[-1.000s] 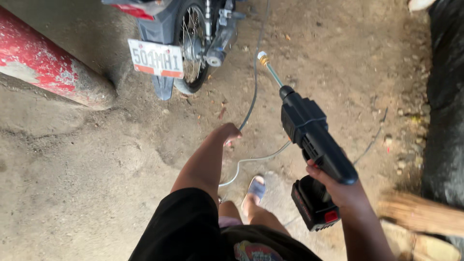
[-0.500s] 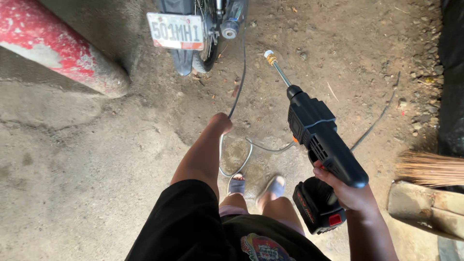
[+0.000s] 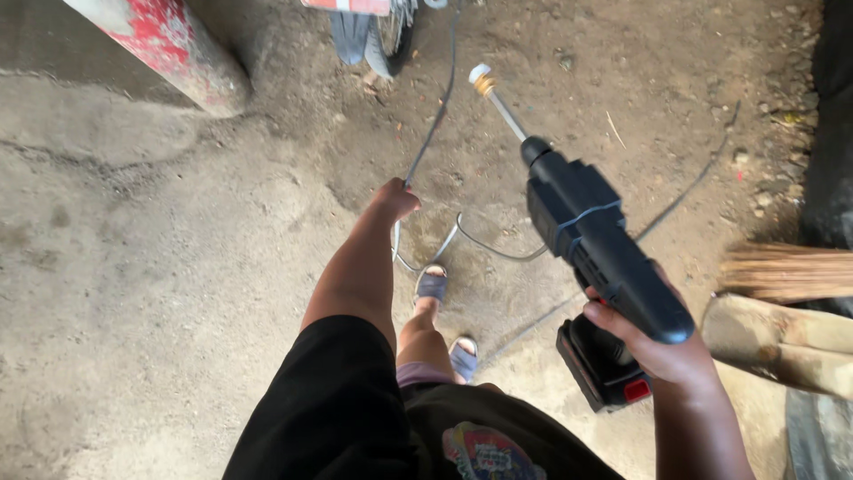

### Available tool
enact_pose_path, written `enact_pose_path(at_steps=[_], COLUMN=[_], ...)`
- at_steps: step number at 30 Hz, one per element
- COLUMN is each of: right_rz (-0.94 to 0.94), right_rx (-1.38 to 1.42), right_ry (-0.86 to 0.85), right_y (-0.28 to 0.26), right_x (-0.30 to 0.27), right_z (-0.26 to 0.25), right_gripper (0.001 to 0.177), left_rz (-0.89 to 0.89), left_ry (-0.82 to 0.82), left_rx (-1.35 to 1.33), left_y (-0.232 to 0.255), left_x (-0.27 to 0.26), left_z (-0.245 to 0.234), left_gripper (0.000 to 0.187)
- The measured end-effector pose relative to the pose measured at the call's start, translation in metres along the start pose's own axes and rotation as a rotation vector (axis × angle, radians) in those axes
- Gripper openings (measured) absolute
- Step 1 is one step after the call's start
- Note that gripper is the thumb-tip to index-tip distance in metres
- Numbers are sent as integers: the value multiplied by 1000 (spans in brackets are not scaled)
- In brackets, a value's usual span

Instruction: The person holds a handheld pressure washer and sprays water on the concrete floor and towards motorcycles.

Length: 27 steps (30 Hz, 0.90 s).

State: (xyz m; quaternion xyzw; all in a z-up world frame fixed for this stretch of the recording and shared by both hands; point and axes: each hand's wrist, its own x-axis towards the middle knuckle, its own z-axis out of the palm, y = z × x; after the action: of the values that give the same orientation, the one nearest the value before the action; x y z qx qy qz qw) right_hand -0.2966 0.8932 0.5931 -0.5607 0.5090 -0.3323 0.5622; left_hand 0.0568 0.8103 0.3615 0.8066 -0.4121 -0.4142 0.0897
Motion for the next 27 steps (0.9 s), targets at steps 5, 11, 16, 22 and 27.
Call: enact_pose_path(at_steps=[5, 11, 16, 22, 27], right_rz=[95, 180, 197, 191, 212], right_rx=[-152, -196, -193, -124, -141], right_ry=[-110, -129, -160, -228, -216], right_y=[11, 8, -1, -1, 15], right_x=[-53, -101, -137, -192, -237], right_z=[4, 34, 81, 143, 176], right_gripper=[39, 42, 44, 41, 39], left_rz=[-17, 50, 438, 454, 388], left_ry=[133, -166, -341, -453, -531], left_rx=[-123, -3, -96, 191, 167], left_y=[-22, -52, -68, -135, -192], left_x=[-51, -120, -200, -261, -301], left_z=[34, 54, 113, 136, 146], left_gripper=[73, 80, 96, 55, 45])
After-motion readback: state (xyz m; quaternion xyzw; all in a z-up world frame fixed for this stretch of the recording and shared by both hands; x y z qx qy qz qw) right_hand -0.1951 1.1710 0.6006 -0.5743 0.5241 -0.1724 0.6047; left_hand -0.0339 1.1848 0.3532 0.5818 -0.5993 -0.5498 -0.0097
